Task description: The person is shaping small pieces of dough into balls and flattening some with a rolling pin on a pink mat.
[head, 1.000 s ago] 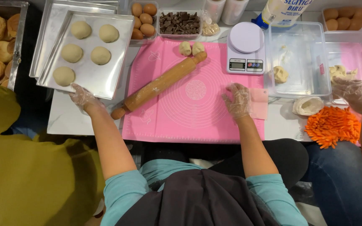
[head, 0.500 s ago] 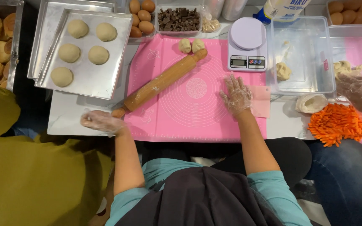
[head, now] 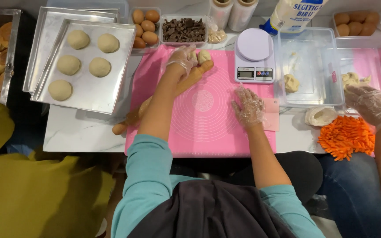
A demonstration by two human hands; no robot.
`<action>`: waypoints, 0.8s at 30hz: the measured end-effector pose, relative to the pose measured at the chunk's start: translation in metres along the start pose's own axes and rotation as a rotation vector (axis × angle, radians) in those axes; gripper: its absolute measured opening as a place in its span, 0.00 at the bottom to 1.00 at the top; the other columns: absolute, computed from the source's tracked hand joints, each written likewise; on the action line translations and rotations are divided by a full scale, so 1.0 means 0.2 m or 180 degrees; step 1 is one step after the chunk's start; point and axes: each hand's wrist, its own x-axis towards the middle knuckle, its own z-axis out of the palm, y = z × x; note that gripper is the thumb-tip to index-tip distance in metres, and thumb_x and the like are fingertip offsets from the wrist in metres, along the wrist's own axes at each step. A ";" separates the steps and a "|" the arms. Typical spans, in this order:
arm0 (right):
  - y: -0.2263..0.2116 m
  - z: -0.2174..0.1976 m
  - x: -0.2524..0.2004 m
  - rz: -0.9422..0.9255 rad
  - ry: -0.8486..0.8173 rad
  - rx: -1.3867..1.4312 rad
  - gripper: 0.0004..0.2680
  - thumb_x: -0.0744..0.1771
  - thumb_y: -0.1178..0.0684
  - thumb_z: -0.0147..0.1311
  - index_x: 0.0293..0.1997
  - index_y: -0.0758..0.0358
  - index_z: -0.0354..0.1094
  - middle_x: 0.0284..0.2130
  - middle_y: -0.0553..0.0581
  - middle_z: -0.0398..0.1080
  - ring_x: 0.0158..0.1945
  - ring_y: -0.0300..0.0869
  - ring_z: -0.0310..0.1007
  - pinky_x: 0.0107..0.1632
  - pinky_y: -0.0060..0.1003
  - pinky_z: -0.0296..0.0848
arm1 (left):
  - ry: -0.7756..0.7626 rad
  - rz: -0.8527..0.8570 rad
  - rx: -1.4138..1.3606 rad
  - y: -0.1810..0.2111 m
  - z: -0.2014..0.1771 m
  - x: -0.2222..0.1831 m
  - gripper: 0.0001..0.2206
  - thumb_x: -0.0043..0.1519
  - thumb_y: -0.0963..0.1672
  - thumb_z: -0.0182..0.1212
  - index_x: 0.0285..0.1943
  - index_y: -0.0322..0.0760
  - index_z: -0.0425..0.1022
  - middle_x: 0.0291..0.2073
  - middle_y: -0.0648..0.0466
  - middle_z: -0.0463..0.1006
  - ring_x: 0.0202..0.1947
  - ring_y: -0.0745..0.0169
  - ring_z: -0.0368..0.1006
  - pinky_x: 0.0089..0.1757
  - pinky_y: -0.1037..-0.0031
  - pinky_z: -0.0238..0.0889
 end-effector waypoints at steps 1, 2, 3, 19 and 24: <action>-0.01 -0.01 0.01 0.0001 0.0003 -0.0009 0.15 0.70 0.45 0.55 0.63 0.53 0.69 0.61 0.56 0.72 0.62 0.57 0.71 0.57 0.58 0.71 | -0.0006 0.0007 -0.0003 -0.04 0.00 -0.01 0.42 0.47 0.44 0.78 0.75 0.48 0.63 0.71 0.58 0.65 0.60 0.60 0.71 0.55 0.79 0.71; -0.02 -0.03 0.02 0.0054 -0.0048 -0.0012 0.14 0.70 0.46 0.56 0.63 0.53 0.70 0.61 0.56 0.72 0.62 0.56 0.71 0.56 0.57 0.72 | -0.0033 0.0563 0.0367 -0.08 0.01 -0.03 0.43 0.53 0.50 0.72 0.78 0.45 0.53 0.67 0.52 0.67 0.60 0.54 0.70 0.57 0.70 0.66; -0.03 -0.04 0.02 0.0107 -0.0098 -0.0015 0.14 0.70 0.47 0.56 0.62 0.53 0.70 0.61 0.56 0.72 0.62 0.55 0.71 0.56 0.56 0.72 | -0.0059 0.1120 0.0735 -0.12 0.01 -0.04 0.45 0.58 0.56 0.66 0.81 0.42 0.44 0.64 0.45 0.70 0.60 0.49 0.69 0.60 0.62 0.61; 0.01 0.00 0.02 0.0218 -0.0198 0.0088 0.15 0.69 0.45 0.55 0.63 0.52 0.69 0.66 0.53 0.67 0.64 0.56 0.69 0.56 0.59 0.69 | -0.0608 0.1975 -0.1334 -0.15 0.11 0.16 0.35 0.53 0.28 0.61 0.65 0.42 0.52 0.33 0.54 0.74 0.28 0.70 0.73 0.35 0.83 0.71; 0.00 -0.01 0.03 0.0232 -0.0285 -0.0044 0.16 0.69 0.44 0.54 0.64 0.52 0.68 0.64 0.54 0.69 0.64 0.55 0.69 0.56 0.58 0.70 | -0.0227 0.1564 -0.3974 -0.36 0.16 0.75 0.06 0.56 0.42 0.59 0.37 0.32 0.73 0.41 0.41 0.73 0.37 0.29 0.80 0.25 0.58 0.75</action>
